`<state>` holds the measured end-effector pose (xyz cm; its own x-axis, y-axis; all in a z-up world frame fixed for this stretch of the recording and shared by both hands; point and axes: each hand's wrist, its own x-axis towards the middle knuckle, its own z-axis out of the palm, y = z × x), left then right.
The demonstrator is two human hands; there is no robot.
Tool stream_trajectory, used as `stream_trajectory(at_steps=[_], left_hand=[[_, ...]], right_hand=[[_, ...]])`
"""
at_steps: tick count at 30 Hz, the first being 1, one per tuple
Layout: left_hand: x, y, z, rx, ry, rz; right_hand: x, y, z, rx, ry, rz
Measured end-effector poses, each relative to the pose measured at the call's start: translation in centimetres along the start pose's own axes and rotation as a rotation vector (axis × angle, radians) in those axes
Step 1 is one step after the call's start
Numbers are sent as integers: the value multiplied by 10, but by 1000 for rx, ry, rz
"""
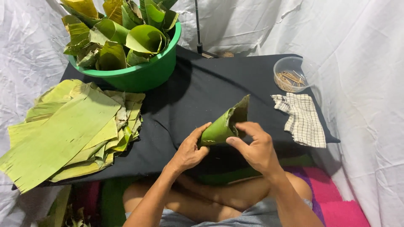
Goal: Cleaning banana leaves with a cloth and folding them into cone shapes secured with toothpicks.
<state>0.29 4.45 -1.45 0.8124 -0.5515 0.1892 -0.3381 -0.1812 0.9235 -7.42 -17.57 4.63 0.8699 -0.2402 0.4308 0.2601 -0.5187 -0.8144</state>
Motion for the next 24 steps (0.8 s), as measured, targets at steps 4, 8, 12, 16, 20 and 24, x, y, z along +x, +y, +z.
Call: stream_trajectory(at_steps=[4, 8, 12, 16, 20, 24], left_hand=[[2, 21, 2, 107, 32, -5], [0, 16, -4, 98, 5, 0], [-2, 12, -8, -6, -91, -39], [-3, 0, -4, -51, -162, -54], [-7, -9, -2, -175, -186, -108], [-3, -26, -2, -435, -138, -306]], right_hand=[[-5, 1, 9, 72, -6, 48], [0, -2, 4, 129, 90, 115], [22, 17, -5, 259, 58, 401], [26, 13, -7, 322, -59, 422], [26, 37, 5, 351, 68, 454], [31, 69, 10, 564, 199, 564]])
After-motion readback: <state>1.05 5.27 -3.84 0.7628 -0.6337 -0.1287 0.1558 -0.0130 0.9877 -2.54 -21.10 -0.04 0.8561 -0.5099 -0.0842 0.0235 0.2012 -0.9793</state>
